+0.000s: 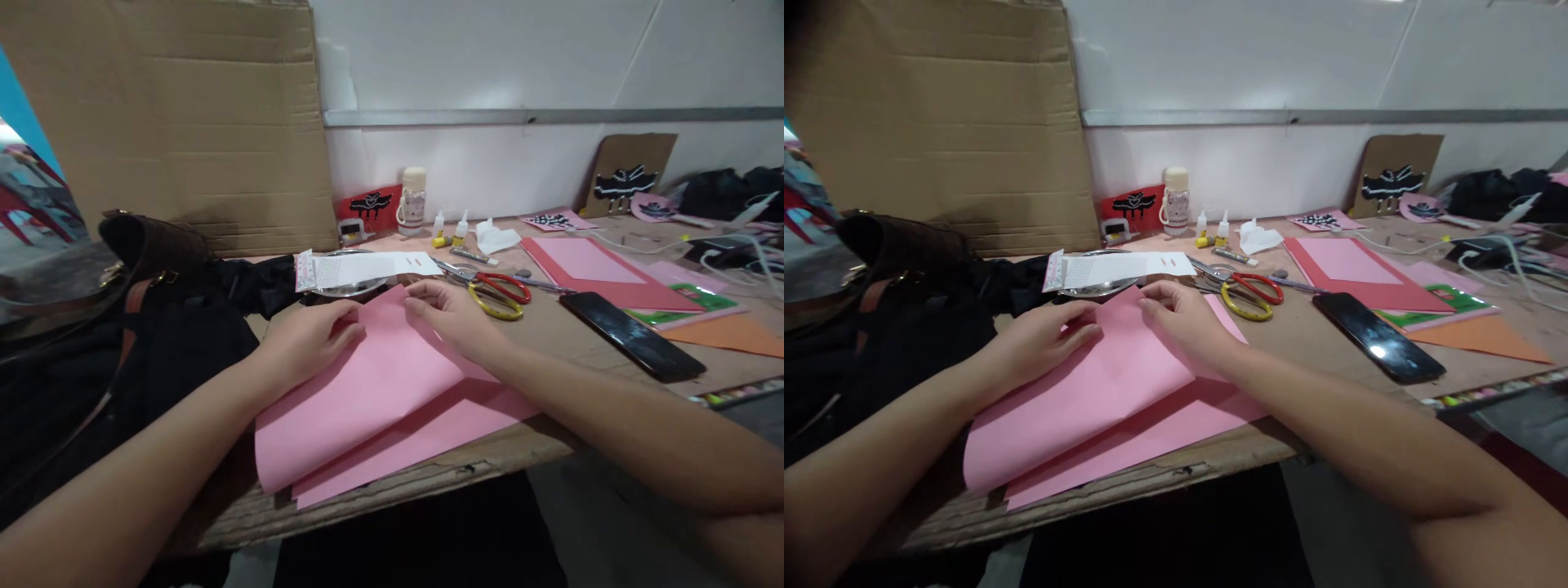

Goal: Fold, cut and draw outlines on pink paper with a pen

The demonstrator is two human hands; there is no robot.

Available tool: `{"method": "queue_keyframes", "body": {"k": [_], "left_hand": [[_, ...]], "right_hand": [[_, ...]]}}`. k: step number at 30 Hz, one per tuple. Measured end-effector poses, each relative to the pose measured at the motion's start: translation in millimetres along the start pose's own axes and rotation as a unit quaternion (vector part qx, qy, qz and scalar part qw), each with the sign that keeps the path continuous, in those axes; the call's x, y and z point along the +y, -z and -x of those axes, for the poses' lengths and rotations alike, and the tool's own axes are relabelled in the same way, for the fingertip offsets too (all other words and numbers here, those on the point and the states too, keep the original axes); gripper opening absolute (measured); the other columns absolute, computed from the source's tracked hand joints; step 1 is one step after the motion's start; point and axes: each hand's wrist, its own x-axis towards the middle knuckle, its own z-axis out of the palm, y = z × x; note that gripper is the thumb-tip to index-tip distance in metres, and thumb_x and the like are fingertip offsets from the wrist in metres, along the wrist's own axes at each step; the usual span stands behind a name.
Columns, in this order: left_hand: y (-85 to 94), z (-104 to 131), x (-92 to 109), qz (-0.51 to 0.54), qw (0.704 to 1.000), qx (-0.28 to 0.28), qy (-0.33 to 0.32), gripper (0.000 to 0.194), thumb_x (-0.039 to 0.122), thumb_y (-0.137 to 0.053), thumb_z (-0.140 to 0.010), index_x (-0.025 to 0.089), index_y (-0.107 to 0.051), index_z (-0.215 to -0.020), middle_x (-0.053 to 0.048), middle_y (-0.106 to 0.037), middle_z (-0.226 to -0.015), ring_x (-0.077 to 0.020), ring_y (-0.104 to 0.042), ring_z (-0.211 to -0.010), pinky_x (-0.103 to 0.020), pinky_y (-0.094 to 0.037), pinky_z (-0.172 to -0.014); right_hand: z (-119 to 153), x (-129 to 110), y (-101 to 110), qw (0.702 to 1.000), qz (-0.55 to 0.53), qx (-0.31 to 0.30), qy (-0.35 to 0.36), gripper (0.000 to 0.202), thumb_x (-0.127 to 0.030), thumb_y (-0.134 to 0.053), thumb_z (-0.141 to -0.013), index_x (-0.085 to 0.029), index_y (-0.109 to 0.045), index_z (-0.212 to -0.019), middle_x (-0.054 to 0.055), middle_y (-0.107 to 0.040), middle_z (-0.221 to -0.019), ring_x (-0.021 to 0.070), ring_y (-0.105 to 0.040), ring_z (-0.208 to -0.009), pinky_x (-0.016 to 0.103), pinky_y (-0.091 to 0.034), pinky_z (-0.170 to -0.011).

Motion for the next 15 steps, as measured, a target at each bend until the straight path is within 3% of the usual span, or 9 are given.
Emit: {"method": "queue_keyframes", "body": {"k": [6, 10, 15], "left_hand": [[-11.4, 2.5, 11.2, -0.016, 1.000, 0.015, -0.006, 0.023, 0.038, -0.064, -0.107, 0.017, -0.072, -0.113, -0.005, -0.076, -0.102, -0.0204, -0.072, -0.091, -0.041, -0.060, -0.088], [-12.0, -0.1, 8.6, -0.015, 0.999, 0.028, -0.011, 0.021, 0.036, -0.067, -0.107, 0.017, -0.073, -0.112, -0.004, -0.076, -0.103, -0.0199, -0.073, -0.092, -0.041, -0.062, -0.089], [-12.9, 0.2, 1.2, -0.018, 0.999, 0.041, -0.022, 0.024, 0.039, -0.064, -0.108, 0.018, -0.073, -0.113, -0.006, -0.077, -0.108, -0.0216, -0.073, -0.096, -0.044, -0.060, -0.093]], "right_hand": [[0.9, -5.5, 3.7, 0.999, 0.002, -0.034, 0.019, 0.016, -0.037, -0.069, -0.092, -0.021, -0.073, -0.092, 0.003, -0.071, -0.092, 0.0189, -0.063, -0.086, 0.034, -0.049, -0.079], [-0.3, -8.1, 10.2, 0.997, 0.005, -0.070, 0.014, 0.041, -0.057, -0.069, -0.095, -0.022, -0.063, -0.075, -0.002, -0.052, -0.071, 0.0154, -0.049, -0.069, 0.032, -0.040, -0.065], [-1.9, -4.5, 12.8, 0.996, -0.006, -0.088, -0.018, 0.054, -0.075, -0.070, -0.090, -0.023, -0.063, -0.080, -0.007, -0.038, -0.062, 0.0123, -0.031, -0.055, 0.030, -0.025, -0.051]]}}
